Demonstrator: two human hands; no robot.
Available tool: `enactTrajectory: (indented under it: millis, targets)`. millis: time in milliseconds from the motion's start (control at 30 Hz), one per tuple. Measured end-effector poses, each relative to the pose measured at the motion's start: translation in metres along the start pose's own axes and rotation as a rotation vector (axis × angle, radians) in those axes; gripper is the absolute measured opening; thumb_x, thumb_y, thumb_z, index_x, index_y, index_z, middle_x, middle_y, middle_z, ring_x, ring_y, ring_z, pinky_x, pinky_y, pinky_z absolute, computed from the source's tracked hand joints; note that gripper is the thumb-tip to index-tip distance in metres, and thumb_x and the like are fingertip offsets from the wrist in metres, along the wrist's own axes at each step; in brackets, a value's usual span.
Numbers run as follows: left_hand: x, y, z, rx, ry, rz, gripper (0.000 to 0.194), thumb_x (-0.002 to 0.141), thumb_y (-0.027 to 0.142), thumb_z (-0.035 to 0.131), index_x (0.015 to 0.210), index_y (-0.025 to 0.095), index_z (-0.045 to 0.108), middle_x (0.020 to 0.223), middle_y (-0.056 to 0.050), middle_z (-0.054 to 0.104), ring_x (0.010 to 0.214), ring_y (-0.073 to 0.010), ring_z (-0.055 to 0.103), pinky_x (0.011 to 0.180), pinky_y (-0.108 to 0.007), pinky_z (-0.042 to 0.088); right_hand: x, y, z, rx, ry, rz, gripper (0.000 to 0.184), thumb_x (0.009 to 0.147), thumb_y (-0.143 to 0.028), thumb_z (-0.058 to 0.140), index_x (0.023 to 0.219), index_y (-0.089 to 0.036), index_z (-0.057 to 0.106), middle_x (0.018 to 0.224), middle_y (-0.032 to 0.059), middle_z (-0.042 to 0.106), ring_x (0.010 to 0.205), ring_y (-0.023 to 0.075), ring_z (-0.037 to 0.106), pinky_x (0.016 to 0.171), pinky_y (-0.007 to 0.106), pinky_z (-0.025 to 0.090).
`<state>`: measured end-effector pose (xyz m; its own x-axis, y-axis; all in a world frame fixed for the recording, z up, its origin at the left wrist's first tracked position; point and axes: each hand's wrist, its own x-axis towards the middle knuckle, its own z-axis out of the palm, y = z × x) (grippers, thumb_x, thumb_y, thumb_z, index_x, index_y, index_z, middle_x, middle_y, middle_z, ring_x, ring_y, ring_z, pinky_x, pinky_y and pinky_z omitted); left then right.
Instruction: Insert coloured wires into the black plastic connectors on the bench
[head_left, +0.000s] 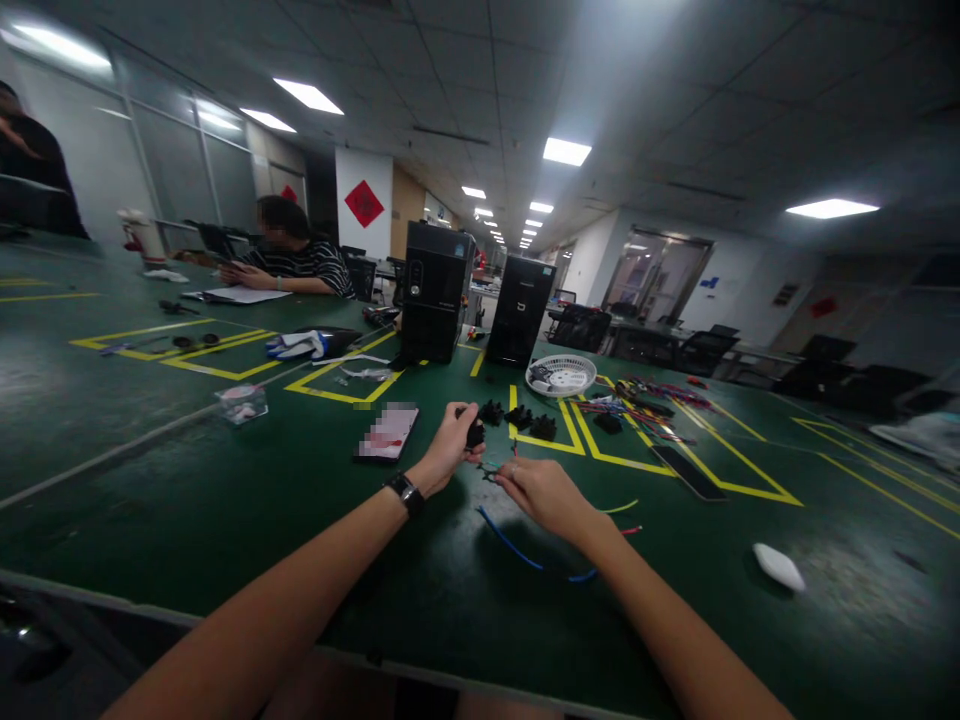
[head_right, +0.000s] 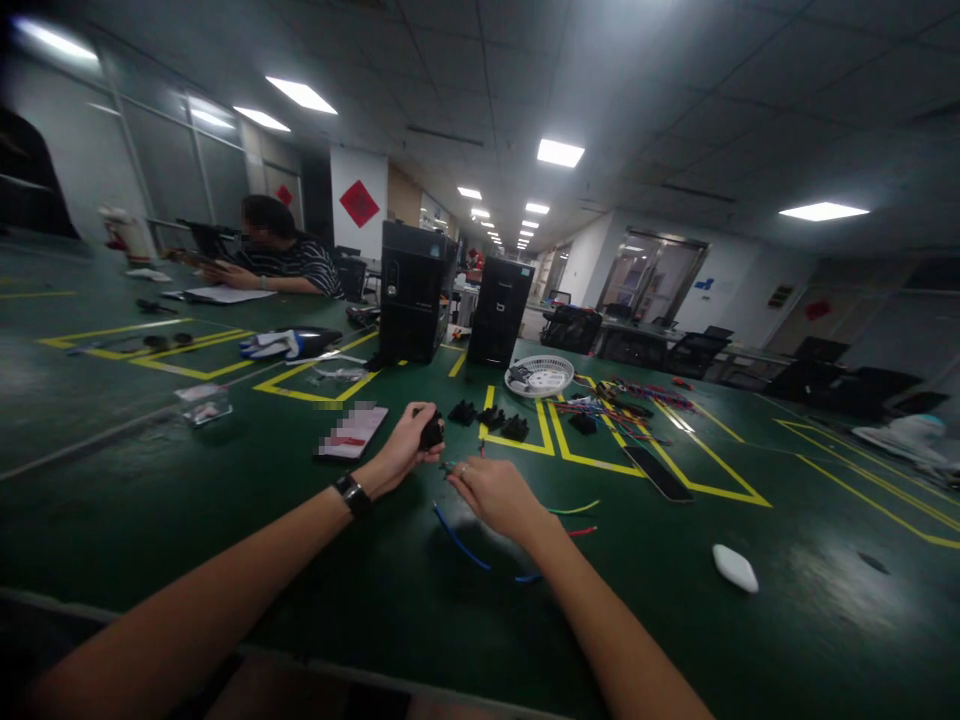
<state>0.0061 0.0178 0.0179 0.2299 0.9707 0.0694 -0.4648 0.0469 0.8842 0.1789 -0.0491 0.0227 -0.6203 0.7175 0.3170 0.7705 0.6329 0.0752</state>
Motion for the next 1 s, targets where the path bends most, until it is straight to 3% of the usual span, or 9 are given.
enactTrajectory:
  millis: [100,267,467,600,700,767,833,933,1000]
  targets:
    - [0.002,-0.002,-0.004,-0.046,0.016,0.006,0.034,0.080,0.046,0.060,0.095,0.025,0.038,0.076,0.004,0.052,0.044,-0.0080,0.051,0.040,-0.018,0.035,-0.011,0.032,-0.009,0.014,-0.002,0.083,0.026,0.096,-0.030,0.041,0.092,-0.019,0.064,0.084,0.0060,0.067,0.077,0.0152,0.061,0.068,0.024,0.039]
    - [0.001,-0.002,-0.001,-0.210,-0.152,-0.132,0.033,0.082,0.049,0.057,0.093,0.022,0.039,0.077,-0.001,0.057,0.045,-0.0116,0.052,0.041,-0.022,0.036,-0.025,0.068,-0.014,0.053,0.161,0.385,0.027,0.095,-0.029,0.041,0.089,-0.018,0.066,0.081,0.0049,0.069,0.075,0.0174,0.063,0.067,0.025,0.041]
    - [-0.010,-0.010,0.010,-0.185,-0.184,-0.049,0.034,0.082,0.046,0.059,0.100,0.023,0.040,0.080,0.000,0.058,0.050,-0.0125,0.056,0.045,-0.023,0.041,-0.010,0.029,-0.011,0.146,0.280,0.295,0.027,0.094,-0.030,0.043,0.089,-0.019,0.067,0.082,0.0055,0.069,0.077,0.0168,0.063,0.072,0.025,0.042]
    - [-0.015,-0.015,0.013,-0.153,-0.225,-0.026,0.036,0.082,0.046,0.059,0.102,0.023,0.041,0.082,-0.001,0.058,0.055,-0.0133,0.060,0.049,-0.024,0.043,-0.002,0.003,-0.011,0.183,0.234,0.239,0.025,0.095,-0.029,0.044,0.091,-0.019,0.066,0.081,0.0043,0.069,0.075,0.0156,0.062,0.071,0.025,0.041]
    - [-0.015,-0.017,0.013,-0.136,-0.243,-0.028,0.037,0.082,0.048,0.058,0.104,0.022,0.041,0.085,-0.003,0.060,0.059,-0.0149,0.062,0.050,-0.024,0.044,-0.001,0.004,-0.012,0.136,0.168,0.241,0.025,0.094,-0.029,0.044,0.088,-0.019,0.066,0.080,0.0044,0.069,0.074,0.0155,0.062,0.069,0.024,0.040]
    - [-0.015,-0.018,0.012,-0.123,-0.248,-0.033,0.038,0.083,0.048,0.057,0.104,0.021,0.041,0.087,-0.005,0.062,0.061,-0.0159,0.063,0.049,-0.024,0.044,-0.006,0.018,-0.016,0.077,0.132,0.279,0.027,0.094,-0.032,0.043,0.090,-0.019,0.067,0.082,0.0053,0.069,0.076,0.0165,0.062,0.069,0.025,0.040]
    - [-0.014,-0.019,0.012,-0.109,-0.249,-0.035,0.037,0.084,0.049,0.055,0.103,0.021,0.040,0.087,-0.006,0.063,0.060,-0.0161,0.063,0.048,-0.023,0.043,-0.016,0.043,-0.021,-0.006,0.136,0.431,0.029,0.094,-0.033,0.041,0.096,-0.019,0.067,0.086,0.0073,0.070,0.078,0.0186,0.063,0.069,0.026,0.040]
    - [-0.013,-0.021,0.012,-0.081,-0.224,-0.017,0.036,0.084,0.049,0.054,0.102,0.021,0.039,0.085,-0.005,0.064,0.059,-0.0157,0.063,0.047,-0.023,0.043,-0.036,0.086,-0.028,-0.177,0.234,0.805,0.034,0.092,-0.028,0.043,0.117,-0.012,0.060,0.102,0.0161,0.066,0.089,0.0244,0.062,0.074,0.031,0.042]
    - [-0.012,-0.023,0.012,-0.060,-0.203,-0.003,0.035,0.084,0.049,0.055,0.101,0.022,0.040,0.085,-0.004,0.063,0.060,-0.0154,0.063,0.047,-0.022,0.043,-0.045,0.102,-0.027,-0.251,0.274,0.908,0.044,0.087,-0.026,0.051,0.127,-0.007,0.051,0.115,0.0220,0.060,0.100,0.0284,0.058,0.079,0.034,0.043]
